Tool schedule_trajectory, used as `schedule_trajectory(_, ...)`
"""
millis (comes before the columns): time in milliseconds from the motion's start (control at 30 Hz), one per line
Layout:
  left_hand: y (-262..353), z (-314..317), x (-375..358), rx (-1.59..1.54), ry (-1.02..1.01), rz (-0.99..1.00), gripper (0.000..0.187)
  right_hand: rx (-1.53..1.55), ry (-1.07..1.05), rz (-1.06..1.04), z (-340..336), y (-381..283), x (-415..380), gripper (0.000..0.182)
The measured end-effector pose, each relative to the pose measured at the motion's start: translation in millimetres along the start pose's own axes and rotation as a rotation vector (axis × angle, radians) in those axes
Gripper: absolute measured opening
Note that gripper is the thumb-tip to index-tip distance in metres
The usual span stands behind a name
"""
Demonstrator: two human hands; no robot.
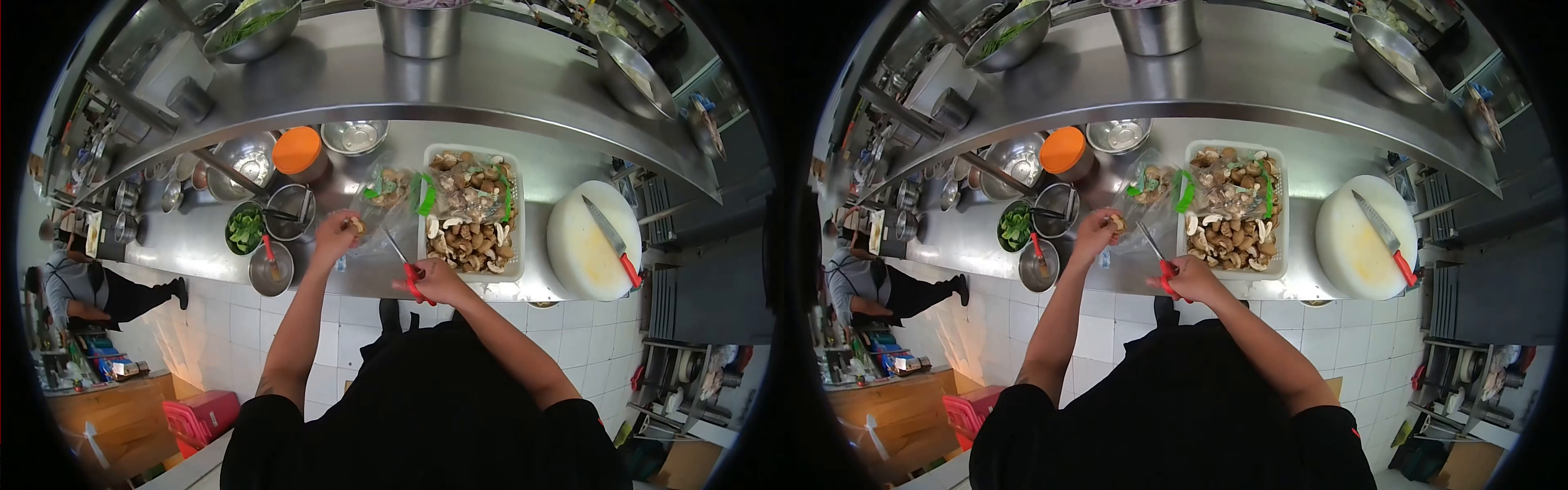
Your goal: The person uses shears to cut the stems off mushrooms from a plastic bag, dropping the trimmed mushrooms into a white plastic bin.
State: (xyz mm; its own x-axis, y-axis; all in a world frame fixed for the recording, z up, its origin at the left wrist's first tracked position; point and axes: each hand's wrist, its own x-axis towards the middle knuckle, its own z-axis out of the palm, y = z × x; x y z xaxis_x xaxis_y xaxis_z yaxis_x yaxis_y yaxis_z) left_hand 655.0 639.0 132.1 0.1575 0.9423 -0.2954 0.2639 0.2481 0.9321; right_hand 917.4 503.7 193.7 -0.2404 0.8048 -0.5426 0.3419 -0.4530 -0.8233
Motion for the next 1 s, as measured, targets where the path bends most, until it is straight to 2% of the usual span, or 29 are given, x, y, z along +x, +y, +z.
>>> schedule_trajectory(100, -20.0, 1.6, 16.1, 0.583, -0.013, 0.204, 0.019, 0.048, 0.029, 0.001, -11.1, 5.4, -18.0, 0.051)
schedule_trajectory(200, -14.1, 8.9, 20.9, 0.812, -0.002, 0.319, 0.019, 0.12, 0.036, -0.008, -19.3, 15.4, -38.9, 0.048)
schedule_trajectory(300, -18.5, 4.7, 38.0, 0.903, -0.079, 0.248, 0.025, 0.146, 0.07, -0.056, -27.6, 25.3, -58.5, 0.047)
schedule_trajectory(367, 3.9, 2.8, 27.3, 0.333, -0.183, 0.068, 0.028, 0.128, 0.083, -0.068, -34.2, 35.4, -69.6, 0.048)
schedule_trajectory(400, 18.8, 1.7, 17.7, 0.05, -0.233, -0.027, 0.03, 0.217, 0.078, -0.081, -33.9, 39.6, -74.0, 0.049)
schedule_trajectory(467, 46.2, 15.7, -1.7, -0.121, -0.221, 0.043, 0.024, 0.397, 0.071, -0.105, -31.2, 48.2, -83.0, 0.054)
schedule_trajectory(500, 57.3, 28.1, -11.1, -0.21, -0.214, 0.076, 0.021, 0.376, 0.089, -0.149, -29.2, 52.3, -84.5, 0.057)
schedule_trajectory(567, 76.4, 62.2, -27.2, -0.241, -0.194, 0.143, 0.02, 0.324, 0.122, -0.239, -25.4, 56.9, -83.5, 0.061)
schedule_trajectory(633, 82.7, 98.7, -36.3, -0.305, -0.203, 0.191, 0.02, 0.28, 0.139, -0.22, -30.7, 53.4, -86.4, 0.061)
schedule_trajectory(700, 87.3, 127.6, -47.4, -0.242, -0.222, 0.2, 0.02, 0.228, 0.185, -0.229, -38.1, 57.4, -88.3, 0.059)
schedule_trajectory(800, 89.3, 162.5, -66.5, -0.262, -0.23, 0.194, 0.02, 0.345, 0.21, -0.233, -49.6, 68.9, -95.2, 0.057)
schedule_trajectory(1000, 58.9, 193.7, -70.7, -0.282, -0.315, 0.068, 0.017, 0.437, 0.217, -0.032, -59.8, 84.9, -114.9, 0.055)
